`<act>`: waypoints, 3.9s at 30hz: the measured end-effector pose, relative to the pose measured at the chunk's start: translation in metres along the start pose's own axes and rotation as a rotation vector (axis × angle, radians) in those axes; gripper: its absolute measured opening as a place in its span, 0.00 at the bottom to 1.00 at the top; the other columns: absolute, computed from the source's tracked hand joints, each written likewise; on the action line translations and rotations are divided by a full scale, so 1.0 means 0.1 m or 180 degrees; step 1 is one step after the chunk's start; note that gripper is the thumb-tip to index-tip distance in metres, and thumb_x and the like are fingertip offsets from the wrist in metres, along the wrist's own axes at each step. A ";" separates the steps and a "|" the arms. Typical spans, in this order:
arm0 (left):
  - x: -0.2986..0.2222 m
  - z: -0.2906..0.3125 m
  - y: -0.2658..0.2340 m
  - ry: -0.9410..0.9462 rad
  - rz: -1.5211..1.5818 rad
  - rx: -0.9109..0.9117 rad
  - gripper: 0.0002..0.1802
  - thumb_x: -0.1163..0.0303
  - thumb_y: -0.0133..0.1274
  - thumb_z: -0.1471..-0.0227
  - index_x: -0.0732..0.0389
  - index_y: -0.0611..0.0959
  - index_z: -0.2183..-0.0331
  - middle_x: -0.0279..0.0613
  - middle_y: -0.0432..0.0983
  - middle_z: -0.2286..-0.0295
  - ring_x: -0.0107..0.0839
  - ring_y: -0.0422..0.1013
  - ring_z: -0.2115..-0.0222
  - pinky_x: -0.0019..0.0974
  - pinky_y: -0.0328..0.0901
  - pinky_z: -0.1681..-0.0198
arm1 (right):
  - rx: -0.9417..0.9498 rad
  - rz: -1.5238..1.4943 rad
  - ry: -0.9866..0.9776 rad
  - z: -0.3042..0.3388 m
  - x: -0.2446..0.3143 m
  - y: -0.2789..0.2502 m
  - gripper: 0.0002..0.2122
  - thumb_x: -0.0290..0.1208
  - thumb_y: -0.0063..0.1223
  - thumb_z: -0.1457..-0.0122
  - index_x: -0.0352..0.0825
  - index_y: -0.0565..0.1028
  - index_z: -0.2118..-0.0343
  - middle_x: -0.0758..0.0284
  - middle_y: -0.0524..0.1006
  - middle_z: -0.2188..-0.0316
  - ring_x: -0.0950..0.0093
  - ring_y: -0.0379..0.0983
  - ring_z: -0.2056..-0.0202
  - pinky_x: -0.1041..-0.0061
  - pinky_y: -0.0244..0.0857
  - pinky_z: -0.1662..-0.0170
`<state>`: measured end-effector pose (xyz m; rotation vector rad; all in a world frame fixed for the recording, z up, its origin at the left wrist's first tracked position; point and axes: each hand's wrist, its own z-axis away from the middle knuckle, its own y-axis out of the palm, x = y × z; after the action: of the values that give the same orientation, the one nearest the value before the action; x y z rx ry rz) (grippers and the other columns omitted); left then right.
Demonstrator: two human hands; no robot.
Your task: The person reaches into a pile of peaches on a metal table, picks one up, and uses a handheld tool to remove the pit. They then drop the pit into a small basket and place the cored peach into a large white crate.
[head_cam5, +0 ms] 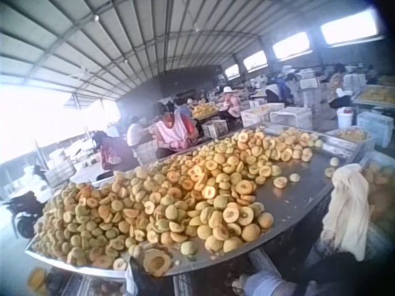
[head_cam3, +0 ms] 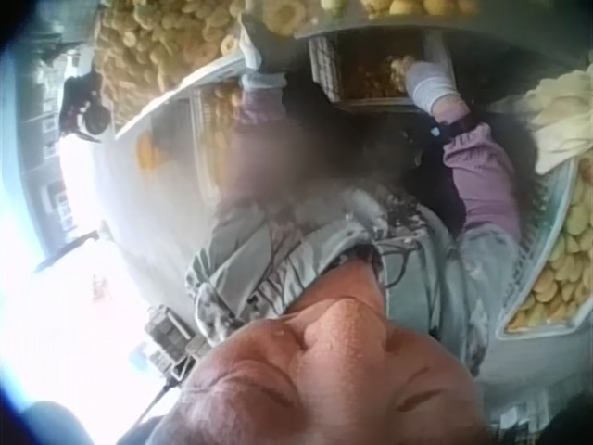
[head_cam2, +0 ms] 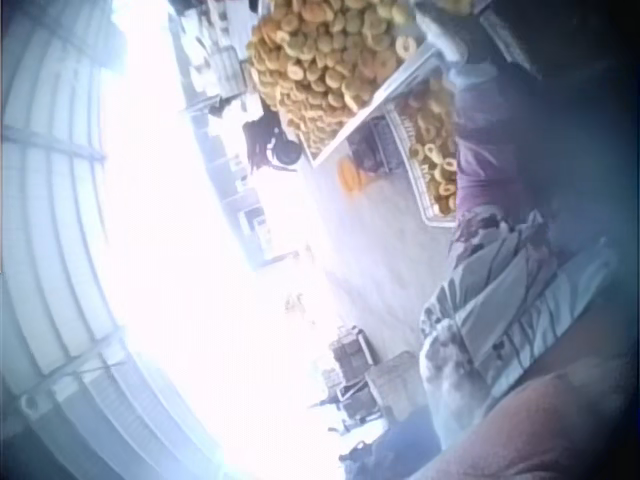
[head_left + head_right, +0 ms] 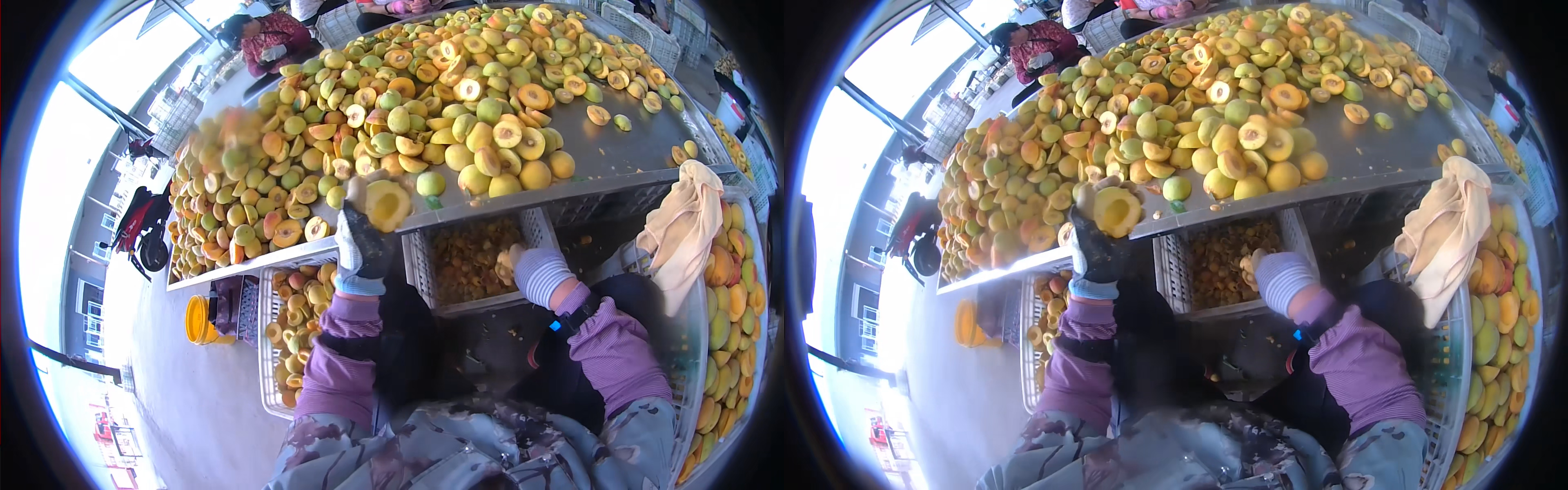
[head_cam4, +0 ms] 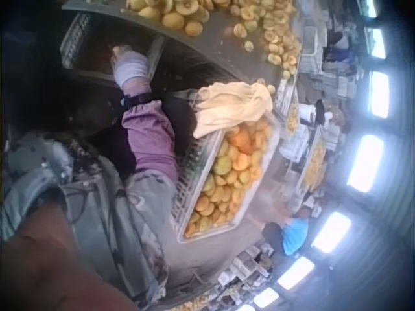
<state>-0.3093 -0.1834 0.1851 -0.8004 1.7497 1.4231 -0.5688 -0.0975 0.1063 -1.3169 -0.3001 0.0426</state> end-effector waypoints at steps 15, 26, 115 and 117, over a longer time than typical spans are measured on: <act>-1.97 1.92 -1.91 0.1362 0.0186 -0.1729 0.31 0.48 0.43 0.41 0.70 0.72 0.56 0.53 0.73 0.62 0.45 0.70 0.59 0.46 0.68 0.53 | -0.0116 -0.0231 -0.0329 0.13 0.23 -0.06 0.14 0.36 0.54 0.48 0.32 0.68 0.65 0.49 0.75 0.77 0.48 0.72 0.72 0.54 0.67 0.68; -1.34 2.11 -2.02 0.0724 0.2197 -0.1408 0.34 0.47 0.36 0.39 0.69 0.64 0.46 0.59 0.63 0.48 0.54 0.59 0.46 0.57 0.54 0.41 | -0.0230 -0.0380 -0.0296 0.04 0.40 0.27 0.13 0.34 0.55 0.48 0.32 0.69 0.64 0.48 0.75 0.75 0.46 0.72 0.70 0.56 0.66 0.66; -0.55 3.39 -3.00 -0.0404 -0.6362 -0.1114 0.27 0.72 0.56 0.65 0.50 0.76 0.56 0.43 0.67 0.51 0.50 0.60 0.48 0.52 0.58 0.47 | -0.0017 -0.0944 -0.0315 -0.05 0.56 0.62 0.17 0.25 0.51 0.46 0.29 0.69 0.53 0.45 0.74 0.70 0.46 0.72 0.66 0.61 0.66 0.65; -0.62 3.56 -3.34 -0.0799 -0.5914 -0.2193 0.24 0.71 0.54 0.60 0.50 0.75 0.55 0.46 0.68 0.52 0.52 0.63 0.50 0.49 0.60 0.47 | -0.0041 -0.1122 -0.0274 -0.01 0.53 0.59 0.16 0.26 0.51 0.46 0.29 0.69 0.54 0.45 0.74 0.72 0.45 0.71 0.68 0.60 0.66 0.68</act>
<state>0.0558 0.1024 0.0192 -1.7259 -0.1709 0.5629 -0.5097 -0.0731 0.0602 -1.2606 -0.6026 -0.2005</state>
